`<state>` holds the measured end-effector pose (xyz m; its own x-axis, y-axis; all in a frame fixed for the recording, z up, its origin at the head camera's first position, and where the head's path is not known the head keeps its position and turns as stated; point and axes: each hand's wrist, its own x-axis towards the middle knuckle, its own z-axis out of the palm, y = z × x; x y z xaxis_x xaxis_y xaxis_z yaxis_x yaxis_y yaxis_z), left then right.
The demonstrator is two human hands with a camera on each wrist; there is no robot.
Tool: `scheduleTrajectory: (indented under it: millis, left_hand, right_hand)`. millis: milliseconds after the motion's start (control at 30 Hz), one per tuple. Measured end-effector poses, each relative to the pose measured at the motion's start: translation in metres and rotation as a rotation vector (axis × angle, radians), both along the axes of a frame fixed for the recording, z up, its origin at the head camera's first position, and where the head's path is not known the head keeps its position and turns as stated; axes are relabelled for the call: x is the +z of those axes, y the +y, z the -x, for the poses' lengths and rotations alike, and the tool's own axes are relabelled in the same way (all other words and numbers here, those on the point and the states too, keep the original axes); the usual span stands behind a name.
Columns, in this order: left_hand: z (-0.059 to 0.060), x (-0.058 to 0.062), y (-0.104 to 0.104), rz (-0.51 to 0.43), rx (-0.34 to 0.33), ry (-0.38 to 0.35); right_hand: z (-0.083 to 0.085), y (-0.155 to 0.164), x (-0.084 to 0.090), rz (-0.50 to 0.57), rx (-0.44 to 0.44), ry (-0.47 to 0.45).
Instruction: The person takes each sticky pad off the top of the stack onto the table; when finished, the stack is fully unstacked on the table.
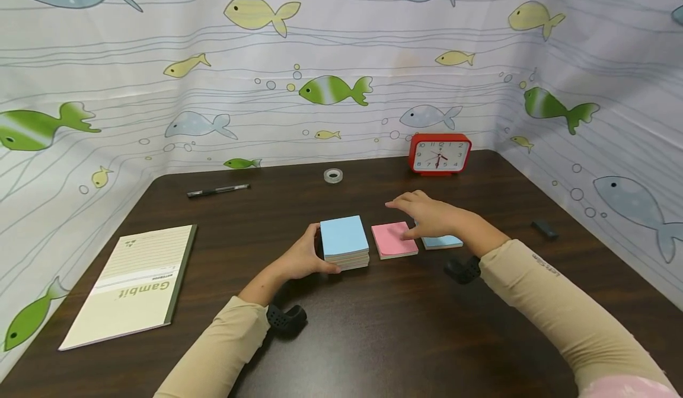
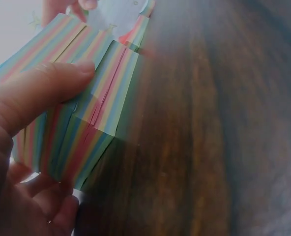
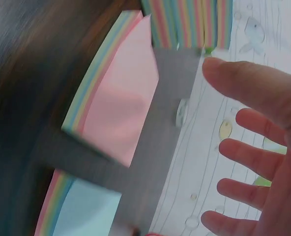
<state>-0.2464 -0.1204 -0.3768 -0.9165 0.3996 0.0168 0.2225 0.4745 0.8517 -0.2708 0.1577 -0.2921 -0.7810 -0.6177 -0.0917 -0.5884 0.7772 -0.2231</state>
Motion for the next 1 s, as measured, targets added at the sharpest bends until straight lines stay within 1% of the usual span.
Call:
scheduleTrajectory:
  millis: [133, 300, 433, 500, 600, 667, 733, 833, 900, 967, 1000]
  left_hand:
    - [0.001, 0.000, 0.000, 0.010, 0.004, 0.008]
    - [0.003, -0.002, -0.001, 0.000, 0.003, 0.015]
    - [0.004, -0.003, -0.002, -0.005, -0.012, 0.021]
    - [0.005, -0.003, -0.002, -0.003, -0.017, 0.017]
    - [0.004, -0.002, -0.002, 0.002, -0.018, 0.005]
    - [0.002, 0.001, -0.001, -0.005, -0.019, -0.006]
    - [-0.004, 0.009, 0.000, -0.013, -0.028, -0.010]
    - [-0.013, 0.022, 0.003, -0.021, -0.035, -0.018]
    - [-0.017, 0.029, 0.004, -0.015, -0.037, -0.018]
    - [-0.017, 0.029, 0.004, -0.009, -0.036, -0.016]
    - [-0.015, 0.026, 0.004, -0.007, -0.034, -0.015]
  right_hand:
    - [-0.002, -0.014, 0.000, 0.075, 0.057, -0.050]
    - [0.002, -0.036, -0.003, 0.145, 0.129, -0.086]
    - [0.005, -0.056, -0.005, 0.152, 0.173, -0.100]
    - [0.006, -0.064, -0.008, 0.130, 0.186, -0.109]
    - [0.006, -0.075, -0.012, 0.065, 0.179, -0.114]
    - [0.005, -0.080, -0.016, 0.026, 0.159, -0.113]
    - [0.005, -0.082, -0.018, -0.005, 0.139, -0.097]
    - [0.005, -0.081, -0.018, -0.014, 0.111, -0.083]
    - [0.006, -0.078, -0.018, -0.026, 0.096, -0.074]
    - [0.006, -0.074, -0.018, -0.036, 0.082, -0.075]
    - [0.006, -0.071, -0.018, -0.039, 0.075, -0.073]
